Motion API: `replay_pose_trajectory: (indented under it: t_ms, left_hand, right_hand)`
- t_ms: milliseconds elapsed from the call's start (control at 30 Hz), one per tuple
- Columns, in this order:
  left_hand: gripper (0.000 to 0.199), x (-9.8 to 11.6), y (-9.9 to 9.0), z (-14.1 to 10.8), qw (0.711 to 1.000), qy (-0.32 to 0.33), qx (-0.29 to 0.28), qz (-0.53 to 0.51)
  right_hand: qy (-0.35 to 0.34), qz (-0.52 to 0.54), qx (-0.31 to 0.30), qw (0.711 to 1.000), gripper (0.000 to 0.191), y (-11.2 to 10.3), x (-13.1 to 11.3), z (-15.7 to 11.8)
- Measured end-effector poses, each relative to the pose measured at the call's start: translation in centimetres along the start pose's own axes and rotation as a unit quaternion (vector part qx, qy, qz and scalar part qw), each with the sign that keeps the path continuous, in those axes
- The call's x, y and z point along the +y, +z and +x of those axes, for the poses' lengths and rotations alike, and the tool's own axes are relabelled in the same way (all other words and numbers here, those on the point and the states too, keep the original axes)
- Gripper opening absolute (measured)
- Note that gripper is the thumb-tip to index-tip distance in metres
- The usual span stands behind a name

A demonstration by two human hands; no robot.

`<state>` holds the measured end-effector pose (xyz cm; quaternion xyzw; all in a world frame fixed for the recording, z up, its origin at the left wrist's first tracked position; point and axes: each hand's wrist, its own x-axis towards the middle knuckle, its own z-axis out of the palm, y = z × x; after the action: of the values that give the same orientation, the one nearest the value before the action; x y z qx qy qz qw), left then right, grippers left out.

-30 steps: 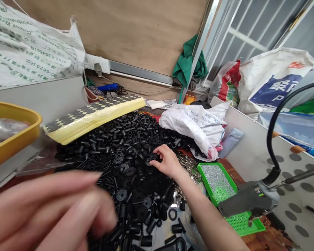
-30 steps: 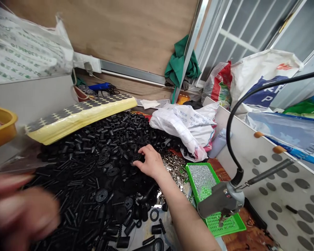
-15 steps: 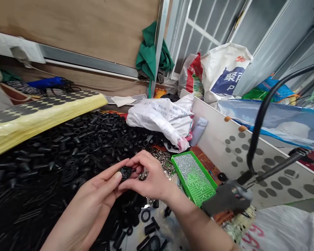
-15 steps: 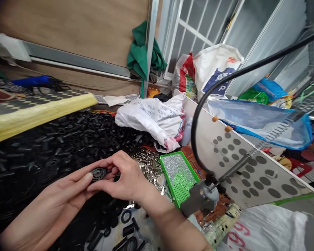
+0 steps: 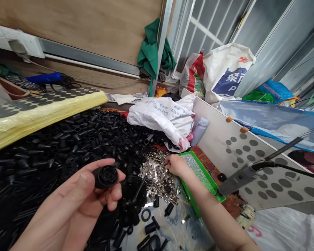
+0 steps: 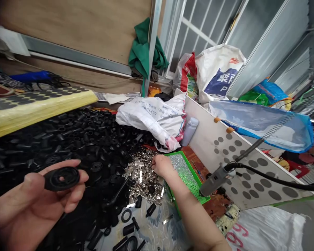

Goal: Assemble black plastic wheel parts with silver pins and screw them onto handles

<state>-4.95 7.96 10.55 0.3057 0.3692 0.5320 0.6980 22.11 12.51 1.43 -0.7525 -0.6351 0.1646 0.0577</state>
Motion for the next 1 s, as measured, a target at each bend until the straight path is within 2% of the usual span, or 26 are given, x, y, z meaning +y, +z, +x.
replay_pose_trajectory:
  t_ms: [167, 333, 467, 567, 667, 700, 767, 800, 867, 1000]
  left_hand:
    - [0.036, -0.1, 0.0, -0.4, 0.998, 0.042, -0.044, 0.024]
    - [0.032, -0.5, -0.1, -0.6, 0.995, 0.052, -0.079, 0.011]
    - [0.027, -0.9, 0.3, -0.3, 0.996, -0.004, -0.088, -0.021]
    - [0.023, -1.4, 0.6, 0.0, 0.992, -0.076, -0.092, -0.048]
    - [0.024, -1.7, 0.7, 0.4, 0.987, -0.108, -0.103, -0.058]
    - [0.024, -1.8, 0.7, 0.5, 0.987, -0.107, -0.102, -0.059]
    - [0.025, -2.0, 0.6, 0.6, 0.988, -0.103, -0.096, -0.058]
    - [0.026, -2.1, 0.5, 0.7, 0.989, -0.1, -0.094, -0.058]
    - [0.027, -2.4, 0.4, 0.8, 0.989, -0.099, -0.097, -0.059]
    - [0.027, -2.8, 0.2, 1.2, 0.988, -0.1, -0.104, -0.062]
  right_hand:
    - [0.017, -0.053, -0.048, 0.997, 0.029, 0.0, -0.6, 0.7]
    - [-0.006, -0.015, -0.049, 0.999, 0.03, -1.3, -0.4, 0.4]
    - [-0.052, 0.095, -0.007, 0.994, 0.017, -2.5, -0.6, -0.5]
    - [-0.1, 0.208, 0.026, 0.973, 0.014, -3.5, -2.0, -1.6]
    - [-0.152, 0.305, 0.047, 0.939, 0.027, -4.4, -4.3, -3.3]
    - [-0.173, 0.348, 0.055, 0.92, 0.032, -4.6, -5.0, -3.9]
    - [-0.222, 0.505, 0.059, 0.832, 0.032, -4.9, -6.5, -4.9]
    - [-0.231, 0.55, 0.056, 0.8, 0.028, -4.9, -7.1, -5.4]
    - [-0.235, 0.606, 0.04, 0.759, 0.021, -4.7, -8.1, -6.0]
    - [-0.212, 0.681, 0.024, 0.701, 0.016, -3.9, -9.1, -6.6]
